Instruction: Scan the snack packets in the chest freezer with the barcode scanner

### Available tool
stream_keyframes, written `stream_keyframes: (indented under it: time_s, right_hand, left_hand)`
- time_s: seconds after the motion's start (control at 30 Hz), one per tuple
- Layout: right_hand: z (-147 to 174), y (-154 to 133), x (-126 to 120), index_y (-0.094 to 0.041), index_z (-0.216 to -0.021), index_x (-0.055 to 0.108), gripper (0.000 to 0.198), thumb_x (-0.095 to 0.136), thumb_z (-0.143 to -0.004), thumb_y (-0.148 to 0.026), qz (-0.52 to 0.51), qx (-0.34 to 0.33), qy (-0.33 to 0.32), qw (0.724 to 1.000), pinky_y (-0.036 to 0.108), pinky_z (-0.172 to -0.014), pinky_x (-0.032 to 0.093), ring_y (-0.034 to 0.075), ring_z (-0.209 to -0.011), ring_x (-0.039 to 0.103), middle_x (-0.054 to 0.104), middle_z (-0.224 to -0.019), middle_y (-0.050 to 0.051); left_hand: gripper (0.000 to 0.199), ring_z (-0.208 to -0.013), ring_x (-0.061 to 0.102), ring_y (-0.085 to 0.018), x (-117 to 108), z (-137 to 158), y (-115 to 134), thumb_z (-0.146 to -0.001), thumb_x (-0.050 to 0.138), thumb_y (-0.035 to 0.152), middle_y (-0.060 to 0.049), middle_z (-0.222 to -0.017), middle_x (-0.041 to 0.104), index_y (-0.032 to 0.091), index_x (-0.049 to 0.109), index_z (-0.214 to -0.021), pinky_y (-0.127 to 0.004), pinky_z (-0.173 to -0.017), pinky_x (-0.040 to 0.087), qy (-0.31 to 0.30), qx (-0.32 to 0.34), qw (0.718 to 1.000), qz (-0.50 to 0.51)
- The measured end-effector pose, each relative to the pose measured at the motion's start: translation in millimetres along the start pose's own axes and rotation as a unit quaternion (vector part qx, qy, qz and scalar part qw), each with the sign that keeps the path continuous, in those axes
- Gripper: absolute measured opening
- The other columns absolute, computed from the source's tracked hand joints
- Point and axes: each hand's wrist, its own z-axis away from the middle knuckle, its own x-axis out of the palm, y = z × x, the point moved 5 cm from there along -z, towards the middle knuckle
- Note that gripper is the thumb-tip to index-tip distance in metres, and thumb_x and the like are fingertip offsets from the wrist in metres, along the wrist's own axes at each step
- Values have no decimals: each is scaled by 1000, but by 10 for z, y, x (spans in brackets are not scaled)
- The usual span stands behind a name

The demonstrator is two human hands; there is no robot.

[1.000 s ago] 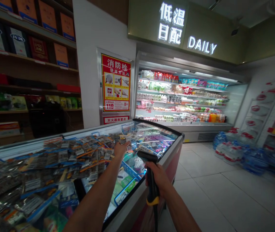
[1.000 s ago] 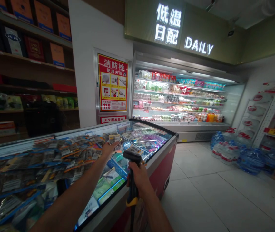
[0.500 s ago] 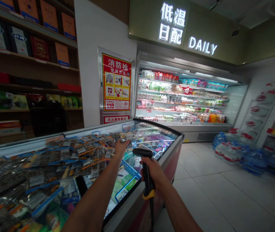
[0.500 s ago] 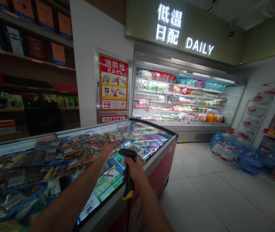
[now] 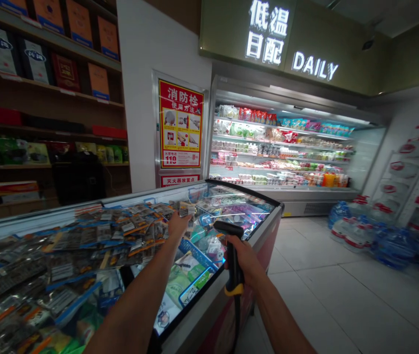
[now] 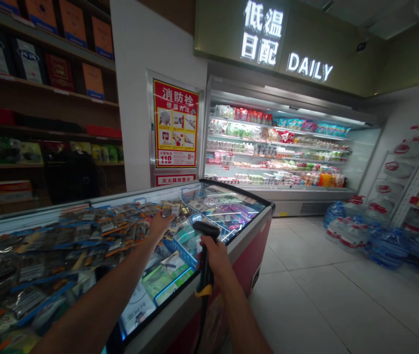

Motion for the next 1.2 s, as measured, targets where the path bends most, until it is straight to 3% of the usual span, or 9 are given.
stream_keyframes:
  time_s: [0.1,0.27,0.43,0.53,0.73,0.83,0.93,1.07,1.2]
  right_hand:
    - [-45,7,-127,-14,-64,52,26,50,-69,-39,-5,-9,21,1000,21,-31,35,10,-30,46,49,-39,-2]
    - [-80,21,-296,-14,-66,52,25,50,-69,-39,-30,1,42,999,21,-31,36,11,-30,46,50,-38,-1]
    - [-80,11,-444,-14,-67,51,26,54,-67,-40,-45,-10,47,998,21,-32,38,11,-32,47,52,-40,-1]
    - [-91,27,-525,-15,-67,51,25,54,-67,-40,-56,-7,57,997,22,-33,38,11,-31,46,51,-39,-1]
    - [-95,34,-639,-14,-66,51,25,53,-68,-40,-43,-14,67,997,22,-33,39,12,-32,47,50,-39,-1]
    - [-76,49,-681,-14,-66,51,27,53,-68,-41,-37,-2,75,996,23,-34,39,13,-33,48,51,-40,0]
    - [-58,41,-698,-14,-68,51,27,54,-68,-41,-34,-5,79,996,22,-33,39,13,-33,49,52,-40,0]
    - [-45,16,-620,-15,-69,50,26,53,-68,-40,-42,-6,57,998,21,-33,38,12,-32,48,52,-40,-1]
    - [-29,-25,-487,-15,-68,50,24,51,-69,-39,-44,-8,37,998,21,-32,36,12,-31,46,50,-39,-2]
  left_hand:
    - [45,-96,54,-32,-140,-18,-18,-62,64,31,-16,-98,62,14,53,-102,-40,-75,40,11,5,997,-81]
    - [47,-98,54,-29,-262,32,-13,-65,59,25,-15,-104,60,18,47,-110,-37,-75,41,18,44,983,-176]
    - [40,-114,40,-29,-205,179,122,-71,49,18,-16,-124,44,15,49,-111,-39,-88,34,34,114,967,-226]
    - [44,-121,31,-28,41,347,250,-73,47,20,-15,-133,33,14,45,-117,-38,-95,27,15,147,961,-233]
    - [47,-108,46,-24,852,815,346,-66,59,37,-9,-113,56,19,53,-108,-32,-86,35,-148,167,951,-213]
    - [37,-106,47,-26,1073,935,316,-64,62,38,-8,-105,60,19,59,-96,-36,-87,35,-202,147,949,-193]
    - [33,-105,47,-24,1121,897,270,-70,59,35,-8,-107,57,16,57,-97,-42,-87,36,-228,104,954,-161]
    - [31,-92,54,-18,1012,717,176,-80,47,30,-7,-108,53,15,51,-107,-39,-77,45,-239,15,968,-75]
    - [31,-91,54,-17,755,545,70,-80,47,30,-7,-109,53,16,50,-108,-37,-75,46,-177,-54,981,52]
